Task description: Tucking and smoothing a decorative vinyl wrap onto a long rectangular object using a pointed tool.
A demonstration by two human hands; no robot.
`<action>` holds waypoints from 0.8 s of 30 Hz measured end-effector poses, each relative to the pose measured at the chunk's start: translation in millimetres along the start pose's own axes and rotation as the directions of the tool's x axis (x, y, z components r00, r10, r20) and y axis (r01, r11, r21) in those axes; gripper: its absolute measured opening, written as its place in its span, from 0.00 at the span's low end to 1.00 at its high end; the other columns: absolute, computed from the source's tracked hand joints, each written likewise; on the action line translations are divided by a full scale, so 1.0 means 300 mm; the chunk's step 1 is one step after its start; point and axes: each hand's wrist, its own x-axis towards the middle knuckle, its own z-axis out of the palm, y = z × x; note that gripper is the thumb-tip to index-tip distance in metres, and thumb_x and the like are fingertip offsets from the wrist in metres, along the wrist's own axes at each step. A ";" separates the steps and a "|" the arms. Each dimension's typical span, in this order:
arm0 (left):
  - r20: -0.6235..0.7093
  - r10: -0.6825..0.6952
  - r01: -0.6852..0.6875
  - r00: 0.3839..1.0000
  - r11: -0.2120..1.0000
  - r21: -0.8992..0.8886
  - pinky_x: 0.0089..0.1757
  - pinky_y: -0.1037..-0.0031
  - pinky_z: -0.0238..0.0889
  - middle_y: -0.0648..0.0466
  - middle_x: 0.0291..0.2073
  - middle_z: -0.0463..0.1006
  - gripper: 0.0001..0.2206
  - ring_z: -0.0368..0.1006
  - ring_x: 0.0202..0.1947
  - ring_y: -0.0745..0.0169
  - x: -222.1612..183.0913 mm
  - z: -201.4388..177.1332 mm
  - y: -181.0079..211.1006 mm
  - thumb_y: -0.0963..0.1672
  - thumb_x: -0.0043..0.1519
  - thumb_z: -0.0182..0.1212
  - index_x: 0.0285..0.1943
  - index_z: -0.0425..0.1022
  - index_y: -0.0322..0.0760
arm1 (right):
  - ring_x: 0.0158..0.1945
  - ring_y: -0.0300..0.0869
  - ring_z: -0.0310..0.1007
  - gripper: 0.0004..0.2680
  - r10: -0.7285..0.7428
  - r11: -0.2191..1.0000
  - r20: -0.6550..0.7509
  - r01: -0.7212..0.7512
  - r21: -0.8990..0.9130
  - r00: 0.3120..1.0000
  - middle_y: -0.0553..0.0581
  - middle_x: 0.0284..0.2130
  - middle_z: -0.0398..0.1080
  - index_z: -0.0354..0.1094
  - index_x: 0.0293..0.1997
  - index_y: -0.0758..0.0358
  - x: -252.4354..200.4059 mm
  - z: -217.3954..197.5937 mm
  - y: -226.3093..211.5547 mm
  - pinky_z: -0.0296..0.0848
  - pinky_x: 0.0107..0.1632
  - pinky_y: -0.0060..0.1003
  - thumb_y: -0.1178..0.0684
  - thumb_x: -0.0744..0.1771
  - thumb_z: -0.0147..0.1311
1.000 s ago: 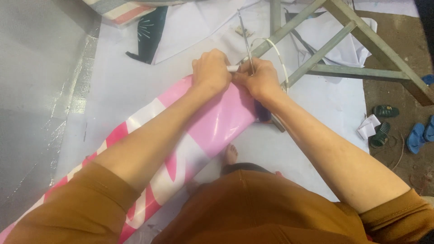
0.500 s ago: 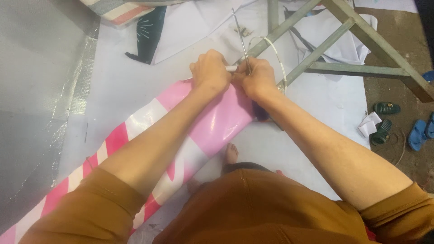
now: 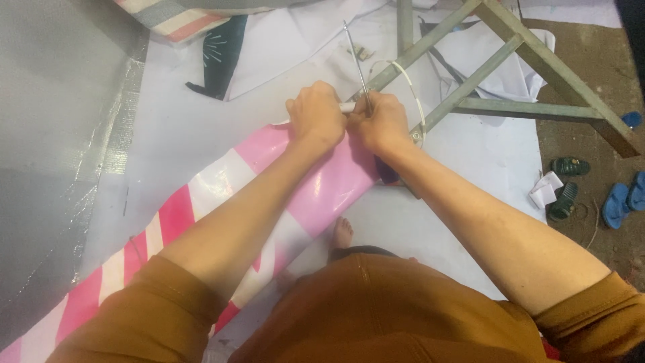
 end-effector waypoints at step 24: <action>0.337 0.100 -0.011 0.936 0.967 -0.256 0.53 0.58 0.69 0.40 0.46 0.83 0.15 0.77 0.56 0.39 0.132 -0.078 -0.120 0.46 0.49 0.70 0.45 0.86 0.44 | 0.19 0.40 0.72 0.09 0.016 0.972 0.028 -0.022 0.232 0.999 0.53 0.18 0.70 0.79 0.39 0.58 0.081 0.018 0.058 0.67 0.16 0.33 0.50 0.60 0.71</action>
